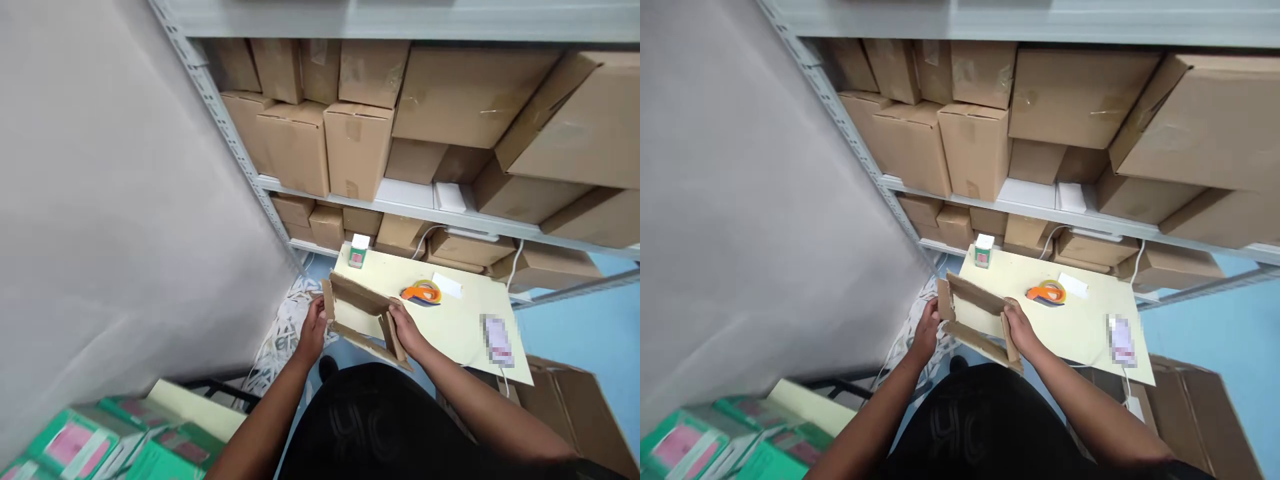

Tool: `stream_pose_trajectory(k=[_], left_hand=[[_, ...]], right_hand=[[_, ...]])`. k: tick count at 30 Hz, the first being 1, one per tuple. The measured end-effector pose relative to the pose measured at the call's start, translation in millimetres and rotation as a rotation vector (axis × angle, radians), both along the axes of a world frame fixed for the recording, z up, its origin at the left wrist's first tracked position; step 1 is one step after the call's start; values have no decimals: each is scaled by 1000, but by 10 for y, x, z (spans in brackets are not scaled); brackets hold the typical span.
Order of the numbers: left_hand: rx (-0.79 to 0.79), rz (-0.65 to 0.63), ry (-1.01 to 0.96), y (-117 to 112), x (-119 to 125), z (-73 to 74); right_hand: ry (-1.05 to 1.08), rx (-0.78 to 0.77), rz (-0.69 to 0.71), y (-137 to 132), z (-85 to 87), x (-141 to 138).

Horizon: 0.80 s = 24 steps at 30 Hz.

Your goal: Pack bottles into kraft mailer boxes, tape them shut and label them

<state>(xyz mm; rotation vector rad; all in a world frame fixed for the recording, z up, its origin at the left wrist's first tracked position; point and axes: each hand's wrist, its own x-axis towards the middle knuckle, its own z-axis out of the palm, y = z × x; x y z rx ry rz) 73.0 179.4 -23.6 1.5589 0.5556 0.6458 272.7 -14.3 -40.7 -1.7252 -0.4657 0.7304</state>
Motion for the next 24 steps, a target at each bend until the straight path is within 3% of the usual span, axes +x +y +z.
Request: stream_pose_trajectory(k=[3,6,10,14,18,21,24], left_hand=[[-23,-95,71,216,174,-212],[33,-270,189,431,281,-347],[268,-489,285,569,467,-389],[469,-573,315,551,693,-367],[537,-603,373,570,797,-397],[487,-592,382,600,797,-421],[431,-575,374,590,792,-420]], right_hand=[[-60,-79,-62,135,-114,32],[-128,-158,-171,209,-205,170],[-265,-269,-340,268,-320,431],[-299,-397,-441,323,-413,703],[-164,-240,-371,227,-500,882],[-72,-35,-223,-6,-570,870],[-83,14,-64,-282,-611,769]])
